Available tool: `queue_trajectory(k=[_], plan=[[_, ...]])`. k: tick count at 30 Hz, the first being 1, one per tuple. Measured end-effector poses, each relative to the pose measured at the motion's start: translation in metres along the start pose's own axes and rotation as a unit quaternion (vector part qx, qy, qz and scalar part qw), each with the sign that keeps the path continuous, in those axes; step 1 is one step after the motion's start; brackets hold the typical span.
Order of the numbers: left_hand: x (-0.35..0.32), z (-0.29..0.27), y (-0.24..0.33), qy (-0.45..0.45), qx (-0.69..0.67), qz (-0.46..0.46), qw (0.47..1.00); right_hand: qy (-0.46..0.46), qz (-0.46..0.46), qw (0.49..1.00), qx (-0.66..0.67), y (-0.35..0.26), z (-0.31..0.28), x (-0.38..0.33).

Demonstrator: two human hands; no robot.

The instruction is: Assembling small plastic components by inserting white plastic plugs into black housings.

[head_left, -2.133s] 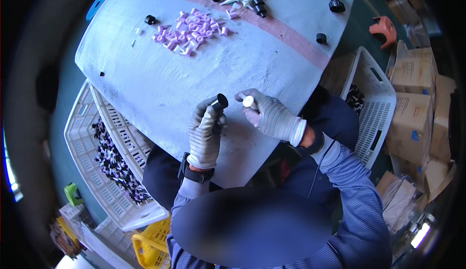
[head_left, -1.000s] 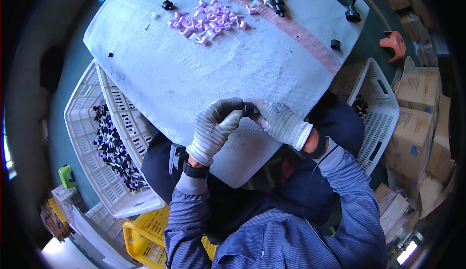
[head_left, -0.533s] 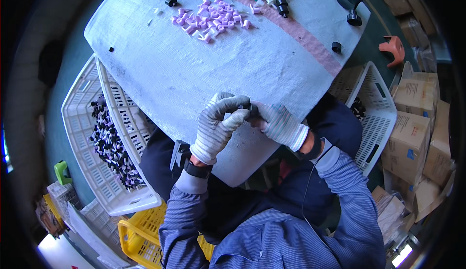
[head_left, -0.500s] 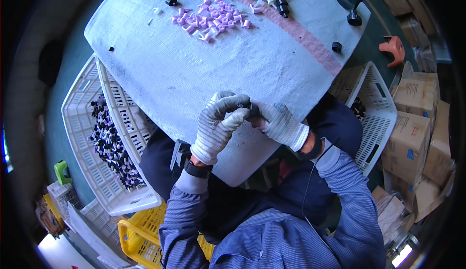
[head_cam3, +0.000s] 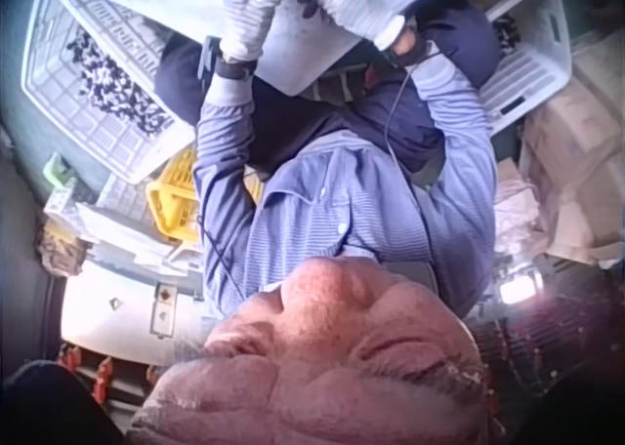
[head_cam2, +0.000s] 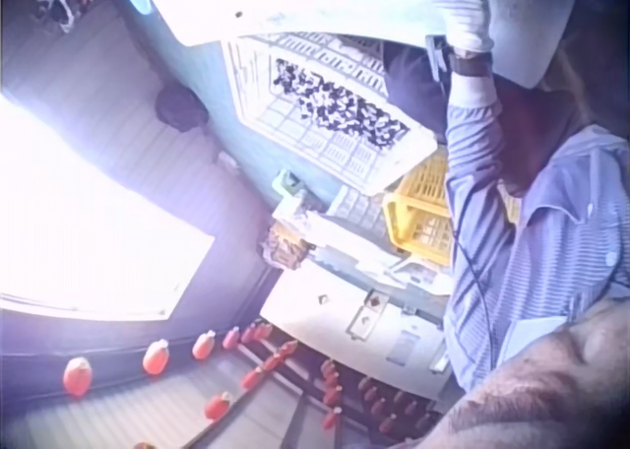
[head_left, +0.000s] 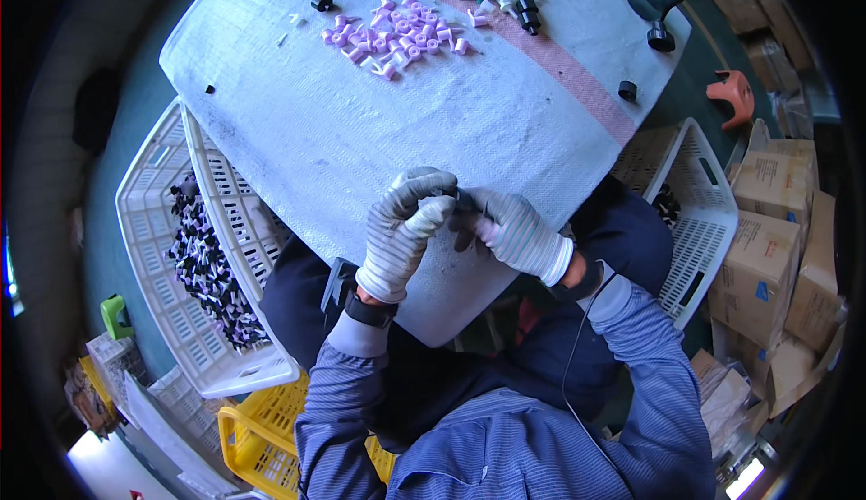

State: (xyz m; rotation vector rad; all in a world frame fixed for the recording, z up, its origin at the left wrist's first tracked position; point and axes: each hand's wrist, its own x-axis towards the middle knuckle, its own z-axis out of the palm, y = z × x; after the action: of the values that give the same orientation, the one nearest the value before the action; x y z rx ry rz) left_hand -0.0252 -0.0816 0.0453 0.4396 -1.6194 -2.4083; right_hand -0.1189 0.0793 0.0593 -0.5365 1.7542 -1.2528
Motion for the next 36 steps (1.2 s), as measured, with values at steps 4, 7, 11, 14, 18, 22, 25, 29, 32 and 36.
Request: queue_trajectory(k=[4,7,11,14,18,22,25,29,32,36], plan=[[-0.002,0.010,-0.001,-0.025,-0.029,-0.064,0.997,0.011,-0.113,0.990,-0.081,0.015,-0.005,0.000],[-0.005,0.006,-0.008,-0.008,-0.013,-0.075,0.997,0.015,-0.073,0.985,-0.153,0.016,-0.005,-0.001],[-0.005,0.005,-0.009,-0.005,-0.014,-0.059,0.998,0.045,-0.100,0.977,-0.185,0.013,-0.002,-0.001],[-0.005,0.008,-0.007,0.000,-0.012,-0.054,0.998,0.040,-0.159,0.962,-0.217,0.017,-0.001,-0.001],[-0.002,0.006,-0.008,-0.017,-0.012,-0.055,0.998,0.071,-0.146,0.954,-0.251,0.020,-0.001,-0.003],[-0.003,0.007,-0.008,-0.017,0.014,-0.049,0.999,0.086,-0.190,0.942,-0.263,0.030,0.000,0.000],[-0.005,0.010,-0.009,-0.019,0.038,-0.036,0.998,0.060,-0.148,0.937,-0.312,0.024,0.001,-0.002],[-0.003,0.009,-0.016,-0.029,0.073,-0.031,0.996,0.074,-0.163,0.935,-0.307,0.029,0.003,0.000],[-0.003,0.013,-0.020,-0.003,0.020,-0.028,0.999,0.045,-0.107,0.952,-0.283,0.022,0.005,-0.002],[-0.006,0.016,-0.020,-0.012,-0.014,-0.071,0.997,0.066,-0.112,0.948,-0.292,0.030,0.007,0.000]])
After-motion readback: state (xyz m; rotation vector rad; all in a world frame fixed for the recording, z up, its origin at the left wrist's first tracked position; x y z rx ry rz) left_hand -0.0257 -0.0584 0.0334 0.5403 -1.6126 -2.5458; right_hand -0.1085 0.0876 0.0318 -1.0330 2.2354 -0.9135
